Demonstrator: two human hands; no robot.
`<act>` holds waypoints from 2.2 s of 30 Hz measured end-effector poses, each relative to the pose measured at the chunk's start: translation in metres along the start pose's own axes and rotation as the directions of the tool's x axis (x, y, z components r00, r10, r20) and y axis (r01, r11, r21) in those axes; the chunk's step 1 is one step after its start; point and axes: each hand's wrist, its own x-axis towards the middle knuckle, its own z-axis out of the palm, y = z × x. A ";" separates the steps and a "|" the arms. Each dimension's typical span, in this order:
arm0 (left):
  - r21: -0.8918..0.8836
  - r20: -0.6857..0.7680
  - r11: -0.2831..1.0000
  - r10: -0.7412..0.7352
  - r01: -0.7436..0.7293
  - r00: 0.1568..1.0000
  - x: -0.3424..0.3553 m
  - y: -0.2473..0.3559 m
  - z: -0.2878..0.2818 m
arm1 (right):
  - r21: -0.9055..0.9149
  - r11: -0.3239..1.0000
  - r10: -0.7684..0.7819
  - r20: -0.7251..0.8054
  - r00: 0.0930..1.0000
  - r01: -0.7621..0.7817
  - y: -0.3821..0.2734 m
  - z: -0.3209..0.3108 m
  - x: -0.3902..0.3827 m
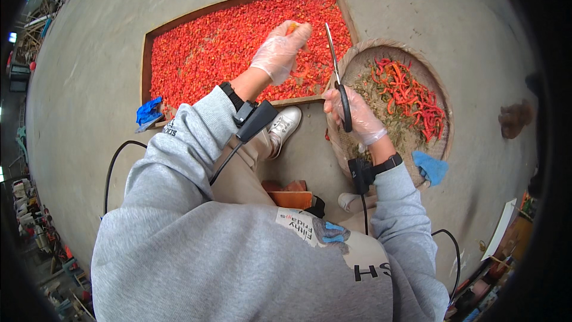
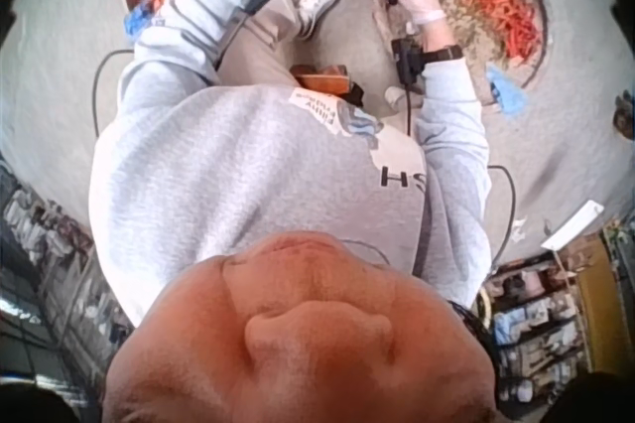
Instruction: The person uses scissors to cut red chili peppers into small pieces, placing the cut pieces into a rectangular tray. The stems and other trimmings are placed into a round woven basket. The person handles the peppers one at a time, wearing gloves.
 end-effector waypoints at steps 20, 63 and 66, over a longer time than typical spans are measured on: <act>-0.172 0.260 0.960 -0.171 0.220 0.950 -0.008 0.015 -0.003 | -0.476 0.870 -0.108 0.077 0.991 0.132 -0.019 0.002 -0.012; 0.199 0.532 0.973 -0.208 0.117 0.821 -0.014 0.024 -0.009 | -0.181 0.977 -0.108 0.056 0.993 0.117 -0.016 -0.020 -0.007; 0.178 0.524 0.968 -0.247 0.179 0.815 -0.013 0.022 -0.011 | -0.080 0.997 -0.019 0.017 1.000 0.021 -0.021 -0.017 -0.006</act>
